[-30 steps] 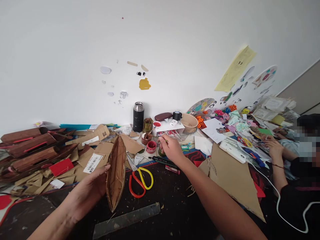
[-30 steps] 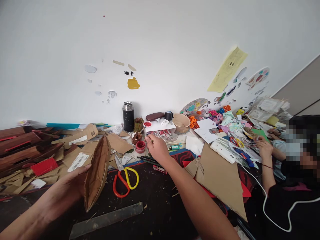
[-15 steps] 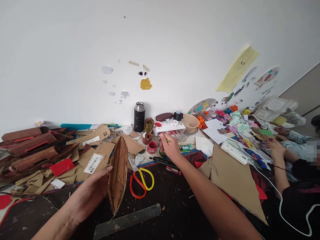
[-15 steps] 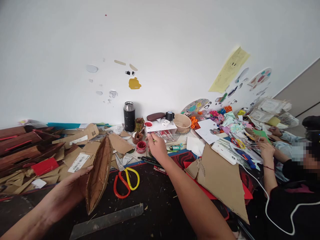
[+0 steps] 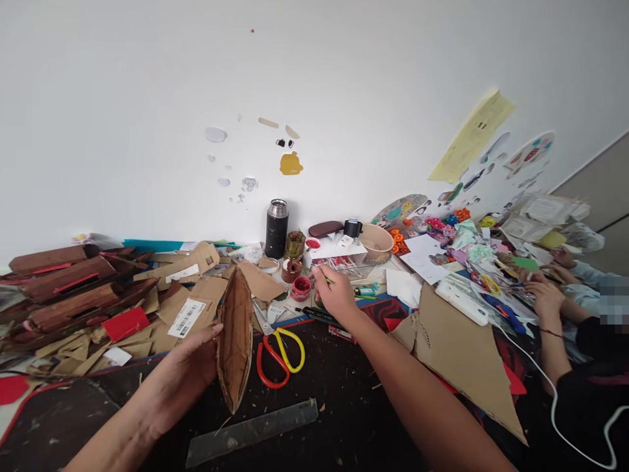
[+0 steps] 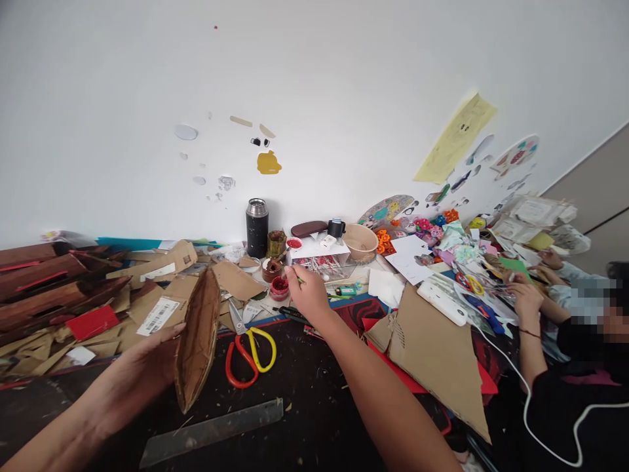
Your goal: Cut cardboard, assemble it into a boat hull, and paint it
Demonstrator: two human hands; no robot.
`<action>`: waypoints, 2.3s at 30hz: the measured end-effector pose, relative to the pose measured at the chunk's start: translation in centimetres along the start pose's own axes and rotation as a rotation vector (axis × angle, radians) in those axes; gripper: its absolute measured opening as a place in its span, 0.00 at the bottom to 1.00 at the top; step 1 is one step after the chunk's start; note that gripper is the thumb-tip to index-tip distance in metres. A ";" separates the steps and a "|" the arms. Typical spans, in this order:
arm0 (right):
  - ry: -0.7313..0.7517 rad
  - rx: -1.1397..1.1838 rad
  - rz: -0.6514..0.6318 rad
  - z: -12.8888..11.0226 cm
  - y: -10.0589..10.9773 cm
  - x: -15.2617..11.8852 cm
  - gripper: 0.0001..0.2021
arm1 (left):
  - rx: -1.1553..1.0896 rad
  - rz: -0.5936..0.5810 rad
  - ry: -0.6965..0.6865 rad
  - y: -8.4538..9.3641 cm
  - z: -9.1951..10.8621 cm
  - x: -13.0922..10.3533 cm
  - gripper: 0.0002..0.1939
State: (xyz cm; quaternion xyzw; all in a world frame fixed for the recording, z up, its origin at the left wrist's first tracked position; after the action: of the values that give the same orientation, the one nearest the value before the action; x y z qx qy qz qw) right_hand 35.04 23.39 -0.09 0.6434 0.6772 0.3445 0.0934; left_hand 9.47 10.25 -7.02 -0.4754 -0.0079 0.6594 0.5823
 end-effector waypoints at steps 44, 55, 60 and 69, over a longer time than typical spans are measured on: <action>-0.143 0.234 0.138 2.7 -0.1 0.2 0.28 | -0.009 0.002 0.004 -0.1 -0.3 0.7 0.10; -0.161 0.283 0.143 2.7 -0.3 -0.9 0.29 | -0.049 0.055 -0.131 -0.4 1.8 1.5 0.11; -0.185 0.323 0.159 3.1 -0.4 -1.1 0.30 | -0.056 0.091 -0.228 0.9 3.5 2.7 0.12; -0.280 0.592 0.280 2.2 -1.4 -1.8 0.31 | -0.100 0.116 -0.268 1.8 4.7 3.7 0.09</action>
State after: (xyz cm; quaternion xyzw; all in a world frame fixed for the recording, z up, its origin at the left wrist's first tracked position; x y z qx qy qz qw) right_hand 35.40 22.55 -3.11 0.7701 0.6337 0.0510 -0.0532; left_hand 5.60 15.10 -7.75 -0.4112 -0.0907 0.7483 0.5125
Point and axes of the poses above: each hand's wrist, its own x-axis towards the middle knuckle, its own y-axis out of the back of the hand, z = x × y, the point moved 10 cm from there along x, towards the middle knuckle, and after that the axes turned 2 degrees about -x, right-handed, at the moved point
